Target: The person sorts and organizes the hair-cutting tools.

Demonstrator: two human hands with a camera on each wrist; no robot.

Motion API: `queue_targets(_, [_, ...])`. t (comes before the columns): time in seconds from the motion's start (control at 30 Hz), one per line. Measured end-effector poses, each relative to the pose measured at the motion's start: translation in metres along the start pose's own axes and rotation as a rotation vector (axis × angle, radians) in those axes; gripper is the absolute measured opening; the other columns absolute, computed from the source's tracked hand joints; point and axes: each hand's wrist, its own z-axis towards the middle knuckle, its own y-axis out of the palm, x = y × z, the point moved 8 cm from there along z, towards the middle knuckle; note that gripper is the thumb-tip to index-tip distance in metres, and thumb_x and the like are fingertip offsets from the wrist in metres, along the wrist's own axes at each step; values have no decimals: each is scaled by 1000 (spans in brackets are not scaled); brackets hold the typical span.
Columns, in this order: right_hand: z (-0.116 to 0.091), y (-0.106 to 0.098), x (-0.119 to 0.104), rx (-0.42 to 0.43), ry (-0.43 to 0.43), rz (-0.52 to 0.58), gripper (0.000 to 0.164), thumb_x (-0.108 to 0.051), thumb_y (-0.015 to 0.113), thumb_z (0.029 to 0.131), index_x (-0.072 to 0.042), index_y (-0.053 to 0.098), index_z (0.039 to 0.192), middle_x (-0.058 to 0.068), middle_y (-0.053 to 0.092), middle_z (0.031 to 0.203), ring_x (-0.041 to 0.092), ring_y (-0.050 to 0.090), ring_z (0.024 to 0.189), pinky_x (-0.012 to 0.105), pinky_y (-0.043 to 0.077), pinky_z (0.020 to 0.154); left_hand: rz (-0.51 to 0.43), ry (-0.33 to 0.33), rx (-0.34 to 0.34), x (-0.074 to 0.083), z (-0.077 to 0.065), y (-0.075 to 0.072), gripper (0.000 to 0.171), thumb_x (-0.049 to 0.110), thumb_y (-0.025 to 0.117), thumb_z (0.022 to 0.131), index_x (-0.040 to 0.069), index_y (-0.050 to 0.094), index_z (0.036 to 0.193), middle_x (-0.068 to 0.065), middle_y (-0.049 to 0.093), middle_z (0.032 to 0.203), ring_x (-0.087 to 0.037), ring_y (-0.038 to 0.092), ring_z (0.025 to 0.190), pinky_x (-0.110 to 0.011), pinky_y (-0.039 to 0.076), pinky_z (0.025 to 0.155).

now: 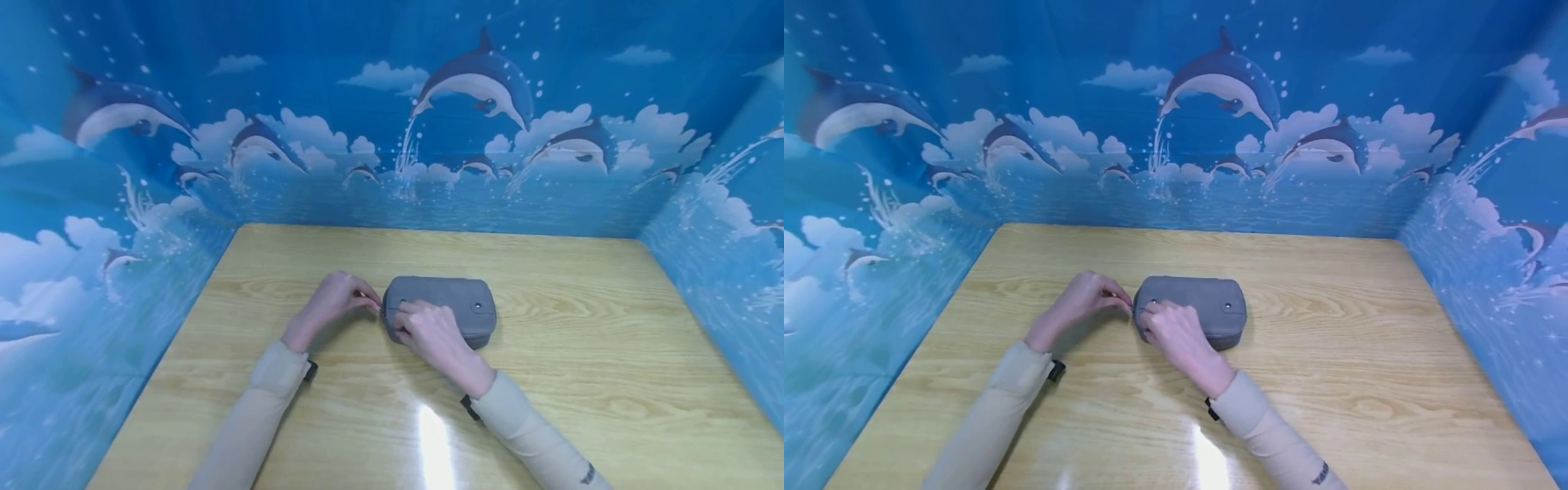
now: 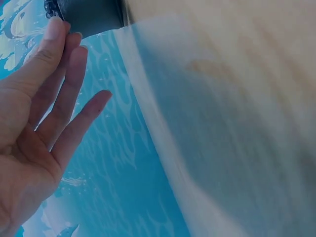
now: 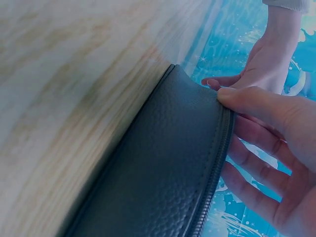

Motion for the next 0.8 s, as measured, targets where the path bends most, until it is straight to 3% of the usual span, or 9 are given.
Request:
queue_targets(0.33, [-1, -1, -1, 1, -7, -1, 16, -16, 90, 75, -20, 75, 80, -10, 71, 80, 12, 63, 68, 21, 43, 45, -16, -47, -29, -17, 20, -1, 6, 16, 79, 88, 17, 83, 91, 4, 79, 89, -5, 69, 70, -23, 52, 63])
queue_targets(0.57, [0, 0, -2, 4, -6, -2, 16, -16, 89, 76, -20, 73, 78, -10, 70, 80, 11, 61, 67, 22, 43, 45, -36, -67, -50, -24, 29, -1, 5, 17, 79, 88, 17, 83, 90, 3, 78, 87, -9, 70, 68, -24, 51, 61])
queue_targets(0.8, [-1, -2, -4, 36, -23, -36, 20, -13, 88, 75, -21, 71, 72, -11, 67, 74, 10, 56, 61, 18, 34, 42, -34, -105, -52, -29, 35, 0, 6, 19, 78, 88, 18, 83, 91, 4, 79, 88, -9, 71, 70, -25, 54, 64])
